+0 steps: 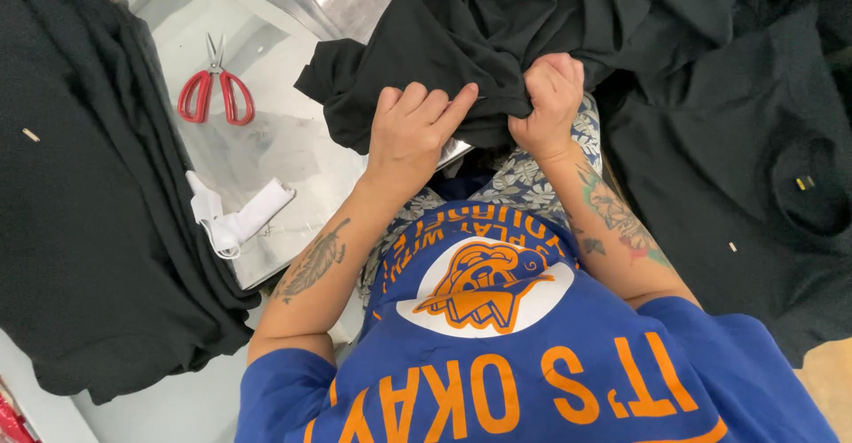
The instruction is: The person is inspecting black t-shirts for loose threads and using scissors to trim them before stacking the finished garments.
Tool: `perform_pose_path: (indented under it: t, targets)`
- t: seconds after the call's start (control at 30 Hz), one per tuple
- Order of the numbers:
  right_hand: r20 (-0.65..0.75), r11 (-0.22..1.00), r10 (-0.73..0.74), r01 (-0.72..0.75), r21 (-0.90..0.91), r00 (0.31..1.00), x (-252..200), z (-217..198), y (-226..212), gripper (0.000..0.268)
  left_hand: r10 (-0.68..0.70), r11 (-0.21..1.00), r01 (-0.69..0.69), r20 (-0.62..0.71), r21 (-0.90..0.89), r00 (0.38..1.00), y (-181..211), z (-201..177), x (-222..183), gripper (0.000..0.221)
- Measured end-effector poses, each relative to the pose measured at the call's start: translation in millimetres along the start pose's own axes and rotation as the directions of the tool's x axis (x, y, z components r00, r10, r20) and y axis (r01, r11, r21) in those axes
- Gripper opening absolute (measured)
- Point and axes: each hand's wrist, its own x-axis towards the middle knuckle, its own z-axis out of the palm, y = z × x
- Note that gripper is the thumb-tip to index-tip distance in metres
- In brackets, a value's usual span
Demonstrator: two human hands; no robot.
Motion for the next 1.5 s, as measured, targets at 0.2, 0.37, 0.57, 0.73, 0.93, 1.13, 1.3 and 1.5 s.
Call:
perform_pose_path:
  t: [0.2,0.37,0.57,0.73,0.93,1.13,1.3,1.5]
  targets:
    - [-0.093,0.999,-0.050,0.049,-0.010,0.994,-7,9,16,0.040,-0.040,0.997,0.036,0.061,0.065,0.997,3,-4,1,0.031]
    - [-0.094,0.999,-0.047,0.047,-0.009,0.994,-8,10,17,0.040,-0.039,0.999,0.038,0.018,0.029,0.999,-2,26,-18,0.031]
    - [-0.101,0.999,-0.049,0.048,-0.010,0.994,-6,8,14,0.040,-0.109,0.994,0.109,-0.012,0.008,0.994,-7,32,-23,0.036]
    - [-0.101,0.999,-0.043,0.043,-0.009,0.994,-4,7,12,0.038,-0.137,0.989,0.138,0.008,-0.044,0.990,3,33,-20,0.032]
    - [-0.080,0.999,-0.034,0.032,-0.027,0.996,-6,7,11,0.037,-0.182,0.974,0.187,0.046,-0.128,0.982,11,35,-17,0.035]
    - [-0.064,0.999,-0.028,0.026,-0.027,0.998,-7,8,12,0.036,-0.241,0.941,0.247,0.054,-0.232,0.969,12,38,-14,0.030]
    - [-0.071,1.000,-0.018,0.017,-0.019,0.997,-6,8,11,0.035,-0.307,0.927,0.310,0.047,-0.209,0.951,6,28,-13,0.032]
    - [-0.052,0.999,0.000,-0.001,-0.035,0.999,-13,11,15,0.034,-0.264,0.940,0.276,0.084,-0.202,0.961,12,40,-20,0.032]
